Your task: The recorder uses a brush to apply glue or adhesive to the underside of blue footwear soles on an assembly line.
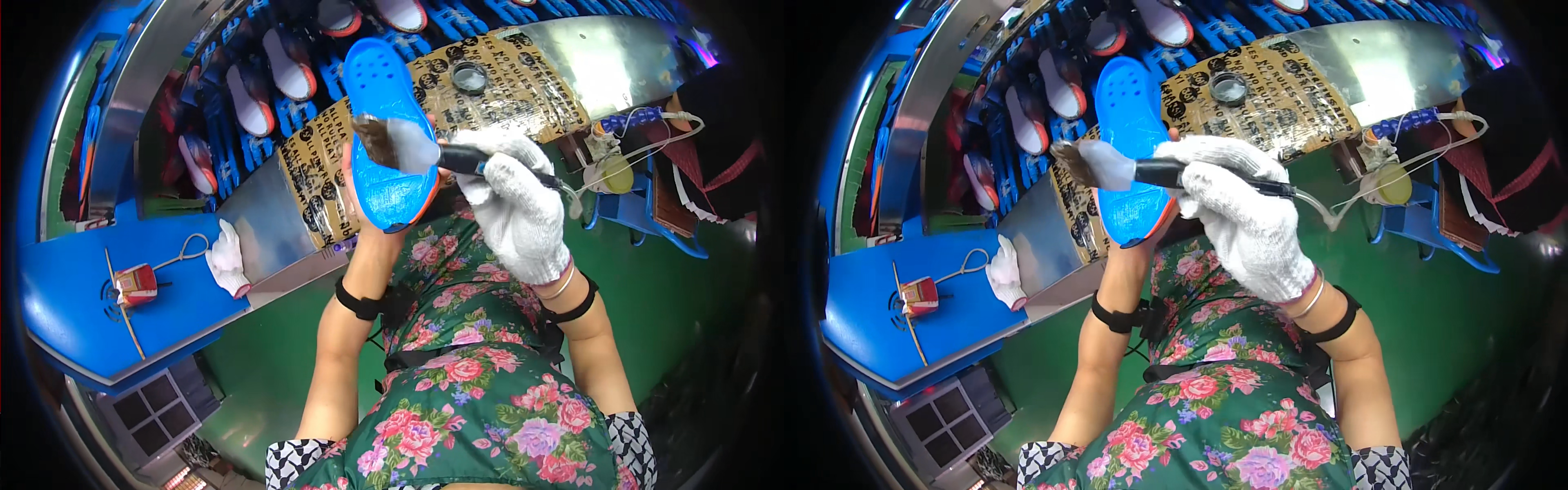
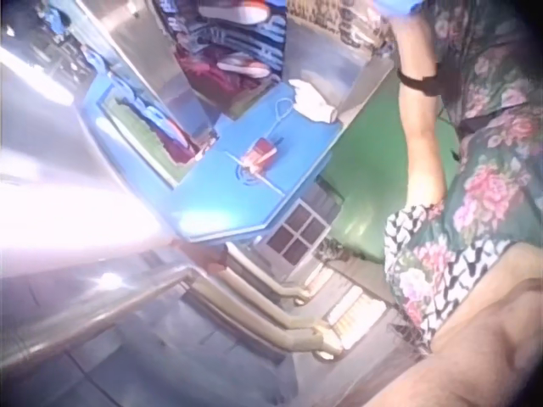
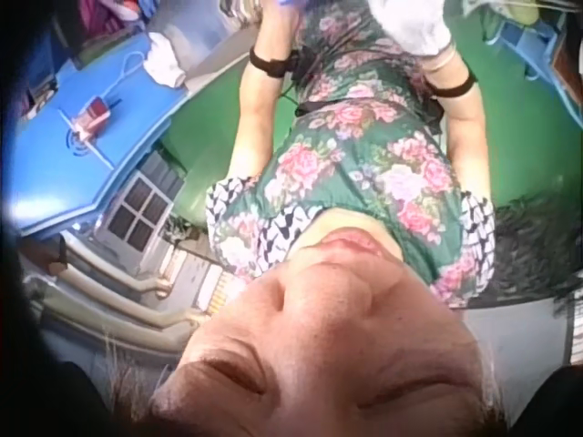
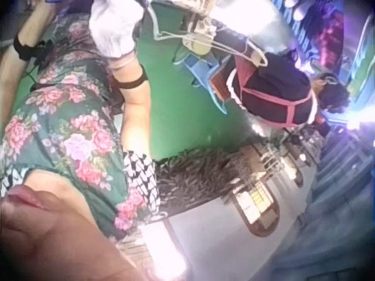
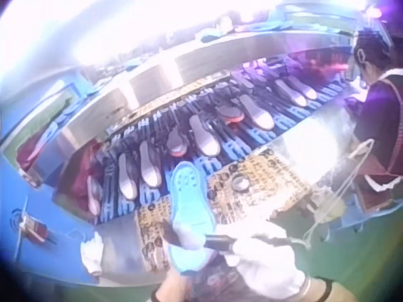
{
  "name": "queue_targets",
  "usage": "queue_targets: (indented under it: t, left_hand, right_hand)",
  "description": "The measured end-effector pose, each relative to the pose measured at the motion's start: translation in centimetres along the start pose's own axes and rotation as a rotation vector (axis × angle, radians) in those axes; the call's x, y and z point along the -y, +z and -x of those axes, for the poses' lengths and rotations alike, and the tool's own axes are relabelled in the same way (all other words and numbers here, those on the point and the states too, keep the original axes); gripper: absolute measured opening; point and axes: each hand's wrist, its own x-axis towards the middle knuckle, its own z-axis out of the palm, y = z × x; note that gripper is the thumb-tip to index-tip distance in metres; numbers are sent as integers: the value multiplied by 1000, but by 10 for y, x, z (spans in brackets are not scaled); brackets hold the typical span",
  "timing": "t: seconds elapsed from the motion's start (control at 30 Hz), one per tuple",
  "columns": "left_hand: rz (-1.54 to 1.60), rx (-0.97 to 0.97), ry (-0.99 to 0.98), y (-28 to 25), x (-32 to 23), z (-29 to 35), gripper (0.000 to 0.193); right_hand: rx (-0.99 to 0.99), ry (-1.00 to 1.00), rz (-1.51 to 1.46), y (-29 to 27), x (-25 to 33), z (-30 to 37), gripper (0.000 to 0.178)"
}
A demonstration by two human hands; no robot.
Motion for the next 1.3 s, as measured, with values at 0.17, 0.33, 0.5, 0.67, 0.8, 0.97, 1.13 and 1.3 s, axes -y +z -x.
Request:
queue_targets:
  t: [0.17, 0.33, 0.5, 0.67, 0.8, 0.97, 1.13, 1.3]
  left_hand:
    - [194, -7, -70, 31, 23, 16, 77]
    - [299, -21, 0, 33, 35, 12, 91]
    - [246, -370, -25, 31, 45, 22, 91]
    - [135, -129, -22, 30, 48, 28, 64]
    - [-32, -429, 0, 40, 39, 27, 68]
    - [251, -130, -90, 61, 26, 29, 82]
    - [149, -75, 8, 62, 6, 22, 93]
    - [16, 113, -126, 53, -20, 17, 103]
  right_hand:
    - [5, -34, -146, 14, 4, -1, 28]
    - [146, -168, -46, 25, -8, -1, 20]
    - [118, -280, 449, 31, -23, -2, 22]
    - [253, -352, 485, 23, -6, -36, 12]
    - [208, -333, 308, 20, 10, -42, 27]
    - [122, -315, 488, 10, 16, -24, 20]
    - [350, -378, 915, 1, 25, -3, 13]
    - [580, -478, 1167, -1, 26, 6, 15]
